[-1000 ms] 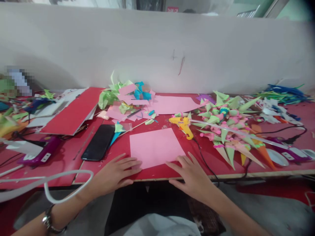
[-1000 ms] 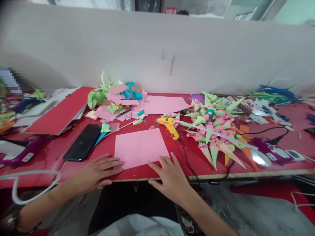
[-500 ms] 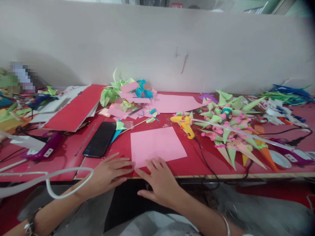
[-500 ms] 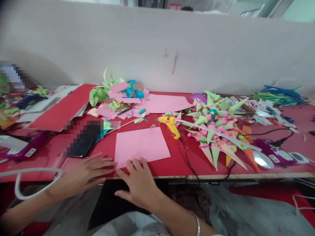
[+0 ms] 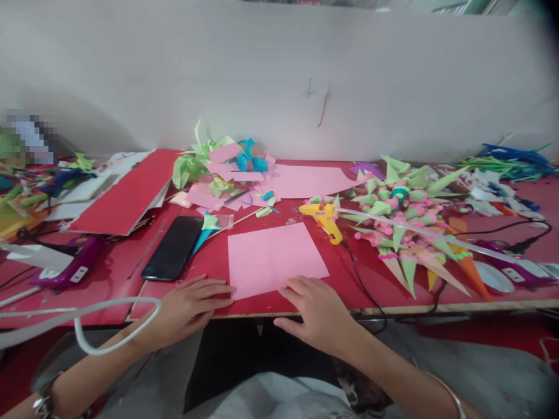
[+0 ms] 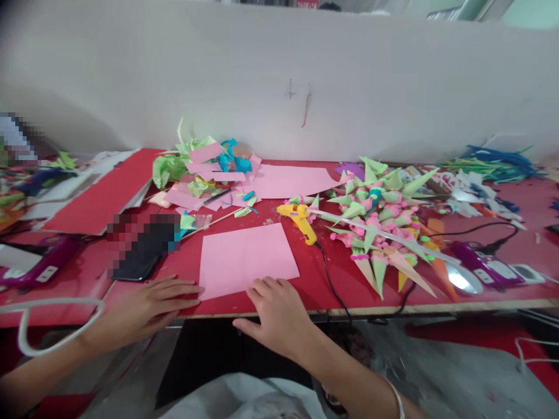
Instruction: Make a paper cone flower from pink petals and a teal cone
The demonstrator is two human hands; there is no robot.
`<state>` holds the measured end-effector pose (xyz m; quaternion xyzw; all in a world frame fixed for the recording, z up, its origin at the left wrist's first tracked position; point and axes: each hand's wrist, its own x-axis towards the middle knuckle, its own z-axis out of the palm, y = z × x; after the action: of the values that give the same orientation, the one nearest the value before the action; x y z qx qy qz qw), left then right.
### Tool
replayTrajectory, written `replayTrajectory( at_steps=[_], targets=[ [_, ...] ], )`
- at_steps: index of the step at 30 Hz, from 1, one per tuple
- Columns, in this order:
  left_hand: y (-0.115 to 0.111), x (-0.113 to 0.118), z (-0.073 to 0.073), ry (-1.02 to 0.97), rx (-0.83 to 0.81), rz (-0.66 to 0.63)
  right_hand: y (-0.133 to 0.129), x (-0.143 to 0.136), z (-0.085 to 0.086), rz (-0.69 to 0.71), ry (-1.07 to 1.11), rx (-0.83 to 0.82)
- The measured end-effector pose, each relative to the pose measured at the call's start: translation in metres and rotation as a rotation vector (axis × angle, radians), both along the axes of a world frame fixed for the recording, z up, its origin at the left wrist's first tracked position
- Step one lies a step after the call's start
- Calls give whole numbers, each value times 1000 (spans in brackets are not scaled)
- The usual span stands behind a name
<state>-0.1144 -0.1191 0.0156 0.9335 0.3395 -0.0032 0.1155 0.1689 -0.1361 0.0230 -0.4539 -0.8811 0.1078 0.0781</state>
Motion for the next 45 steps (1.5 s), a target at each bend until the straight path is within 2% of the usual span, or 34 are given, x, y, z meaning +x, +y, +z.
replayTrajectory(
  at_steps=[9,18,23,28,32,34,39,42,45],
  targets=[
    [0,-7,-9,-5,7,-21,5,44,-4,-160,-86,166],
    [-4,-2,-6,-33,75,-19,5,70,-9,-231,-178,252],
    [-13,24,-13,-74,244,132,6,47,-9,-258,-176,316],
    [-17,40,-22,-72,342,38,3,1,-15,-20,69,297],
    [-20,38,-25,-83,467,-34,0,-30,-15,138,166,217],
    [-19,35,-25,-81,493,-22,1,-41,-15,191,179,202],
    [-15,26,-25,-65,380,186,2,-46,-28,157,130,178],
    [-16,22,-28,-66,351,153,-2,-38,-40,123,147,169],
    [-20,23,-31,-86,401,91,-5,-32,-44,92,209,166]
  ],
)
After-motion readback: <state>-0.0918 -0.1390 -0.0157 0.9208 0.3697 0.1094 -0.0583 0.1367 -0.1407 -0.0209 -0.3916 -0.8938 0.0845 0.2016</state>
